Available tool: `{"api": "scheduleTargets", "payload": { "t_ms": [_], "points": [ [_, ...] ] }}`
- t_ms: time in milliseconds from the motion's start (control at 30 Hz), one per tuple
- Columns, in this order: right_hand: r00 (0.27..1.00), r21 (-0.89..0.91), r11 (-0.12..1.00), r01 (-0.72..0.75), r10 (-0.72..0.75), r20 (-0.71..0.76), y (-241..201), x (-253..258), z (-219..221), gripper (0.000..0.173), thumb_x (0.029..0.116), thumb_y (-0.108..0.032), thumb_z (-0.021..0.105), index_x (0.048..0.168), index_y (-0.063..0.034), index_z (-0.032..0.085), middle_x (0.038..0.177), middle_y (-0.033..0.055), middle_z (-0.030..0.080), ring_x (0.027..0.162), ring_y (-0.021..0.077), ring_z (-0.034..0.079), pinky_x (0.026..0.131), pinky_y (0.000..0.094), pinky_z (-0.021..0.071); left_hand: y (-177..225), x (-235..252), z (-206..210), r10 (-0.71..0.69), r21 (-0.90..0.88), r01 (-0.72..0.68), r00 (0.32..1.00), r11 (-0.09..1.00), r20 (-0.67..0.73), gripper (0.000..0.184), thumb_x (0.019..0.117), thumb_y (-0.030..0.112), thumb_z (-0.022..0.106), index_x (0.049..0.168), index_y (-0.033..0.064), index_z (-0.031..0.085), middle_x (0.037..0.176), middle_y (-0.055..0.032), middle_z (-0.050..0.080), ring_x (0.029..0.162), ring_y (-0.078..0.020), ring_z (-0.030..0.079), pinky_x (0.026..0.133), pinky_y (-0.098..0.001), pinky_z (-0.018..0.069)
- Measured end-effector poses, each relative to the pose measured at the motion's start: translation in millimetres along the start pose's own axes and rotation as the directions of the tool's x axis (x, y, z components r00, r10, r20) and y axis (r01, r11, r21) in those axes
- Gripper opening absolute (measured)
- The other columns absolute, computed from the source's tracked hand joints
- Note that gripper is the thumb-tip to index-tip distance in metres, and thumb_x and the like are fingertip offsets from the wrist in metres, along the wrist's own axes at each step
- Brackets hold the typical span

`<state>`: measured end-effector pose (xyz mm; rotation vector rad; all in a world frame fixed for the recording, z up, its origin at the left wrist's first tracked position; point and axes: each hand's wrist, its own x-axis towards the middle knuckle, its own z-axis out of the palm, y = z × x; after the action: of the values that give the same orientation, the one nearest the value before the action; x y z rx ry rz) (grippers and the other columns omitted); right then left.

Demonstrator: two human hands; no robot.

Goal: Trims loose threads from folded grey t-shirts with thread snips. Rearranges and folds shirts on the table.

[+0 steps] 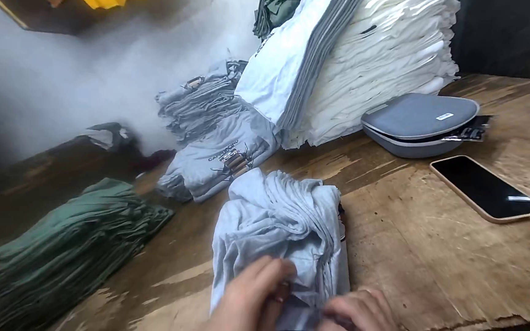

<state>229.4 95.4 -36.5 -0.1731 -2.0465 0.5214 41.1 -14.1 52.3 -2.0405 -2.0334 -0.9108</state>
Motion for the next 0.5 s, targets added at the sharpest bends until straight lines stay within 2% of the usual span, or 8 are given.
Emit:
{"api": "scheduleTargets", "payload": {
  "t_ms": [67,100,167,233,300,367,433,500],
  "points": [
    [0.994,0.124,0.99,0.062,-0.073,0.083,11.2,5.0,-9.1,0.009,0.0954,-0.014,0.071,0.093,-0.0096,0.079,0.084,0.0105,0.071,0.083,0.0244,0.065,0.088,0.0358,0.0508,-24.3,-2.9,-15.4,0.066,0.057,-0.059,0.99,0.997,-0.127,0.025,0.0991,0.014,0.052,0.113,0.0198,0.072,0.088,-0.0068,0.062,0.08,-0.0152,0.06,0.071,-0.0312,0.0515],
    [0.974,0.167,0.982,0.083,-0.115,0.197,16.2,8.3,-20.3,0.011,0.0963,-0.013,0.07,0.092,-0.0084,0.079,0.082,0.0109,0.07,0.083,0.0259,0.065,0.088,0.0374,0.0518,-34.7,-5.3,-26.6,0.077,0.11,-0.058,0.982,0.992,-0.171,0.021,0.0992,0.02,0.054,0.107,0.023,0.073,0.085,-0.0043,0.06,0.079,-0.0121,0.058,0.07,-0.0282,0.0496],
    [0.882,0.135,0.99,0.05,-0.107,0.459,21.5,15.4,-44.5,0.023,0.0973,-0.026,0.07,0.088,-0.0073,0.079,0.081,0.0112,0.071,0.081,0.0284,0.067,0.089,0.045,0.0509,-44.0,-11.6,-39.9,0.028,0.155,0.005,0.977,0.988,-0.211,0.016,0.09,0.023,0.062,0.093,0.0206,0.078,0.075,0.0002,0.061,0.07,-0.0039,0.056,0.061,-0.0201,0.045],
    [0.843,0.062,0.998,0.011,-0.043,0.537,21.4,22.2,-57.4,0.048,0.0952,-0.049,0.068,0.077,-0.0051,0.075,0.072,0.0116,0.068,0.073,0.0294,0.067,0.085,0.0489,0.0493,-33.4,-13.6,-37.8,-0.115,0.141,0.139,0.979,0.98,-0.166,0.017,0.0829,0.025,0.067,0.086,0.0142,0.079,0.074,0.0005,0.067,0.065,-0.002,0.06,0.055,-0.0199,0.0486],
    [0.933,0.039,0.999,-0.032,0.016,0.36,13.0,27.6,-52.7,0.051,0.0982,-0.048,0.064,0.071,-0.0049,0.073,0.063,0.0105,0.064,0.062,0.0264,0.062,0.076,0.045,0.0491,-18.3,-10.4,-29.3,-0.255,0.125,0.265,0.963,0.956,-0.093,0.023,0.0821,0.029,0.072,0.09,0.0078,0.075,0.082,-0.0046,0.07,0.07,-0.0108,0.066,0.059,-0.0306,0.0555],
    [0.984,-0.01,0.994,-0.111,0.111,0.138,-4.7,34.4,-36.1,0.042,0.1006,-0.038,0.065,0.075,-0.0062,0.074,0.062,0.0085,0.065,0.059,0.0221,0.06,0.071,0.0402,0.0472,-4.7,-5.0,-22.6,-0.342,0.133,0.348,0.937,0.928,-0.07,0.022,0.0782,0.016,0.072,0.096,0.0031,0.068,0.084,-0.0081,0.068,0.072,-0.019,0.066,0.062,-0.0402,0.055],
    [0.992,-0.083,0.989,-0.126,0.127,0.009,-19.2,43.8,-18.3,0.033,0.0981,-0.039,0.068,0.084,-0.0104,0.078,0.065,0.0048,0.069,0.06,0.019,0.061,0.071,0.0377,0.0472,-0.2,-0.5,-24.1,-0.401,0.076,0.404,0.914,0.911,-0.053,0.021,0.0775,0.009,0.065,0.098,0.0054,0.063,0.078,-0.0021,0.064,0.066,-0.0125,0.061,0.057,-0.0337,0.051],
    [0.999,-0.083,0.995,-0.046,0.044,-0.019,-29.7,50.8,0.8,0.034,0.0955,-0.045,0.067,0.094,-0.0128,0.079,0.076,0.0056,0.07,0.072,0.023,0.063,0.074,0.0403,0.0492,-1.8,2.2,-31.5,-0.439,-0.069,0.439,0.898,0.896,0.013,0.022,0.0804,0.008,0.063,0.103,0.0072,0.062,0.078,0.0022,0.062,0.063,-0.0065,0.059,0.055,-0.0267,0.05]
  ]
}}
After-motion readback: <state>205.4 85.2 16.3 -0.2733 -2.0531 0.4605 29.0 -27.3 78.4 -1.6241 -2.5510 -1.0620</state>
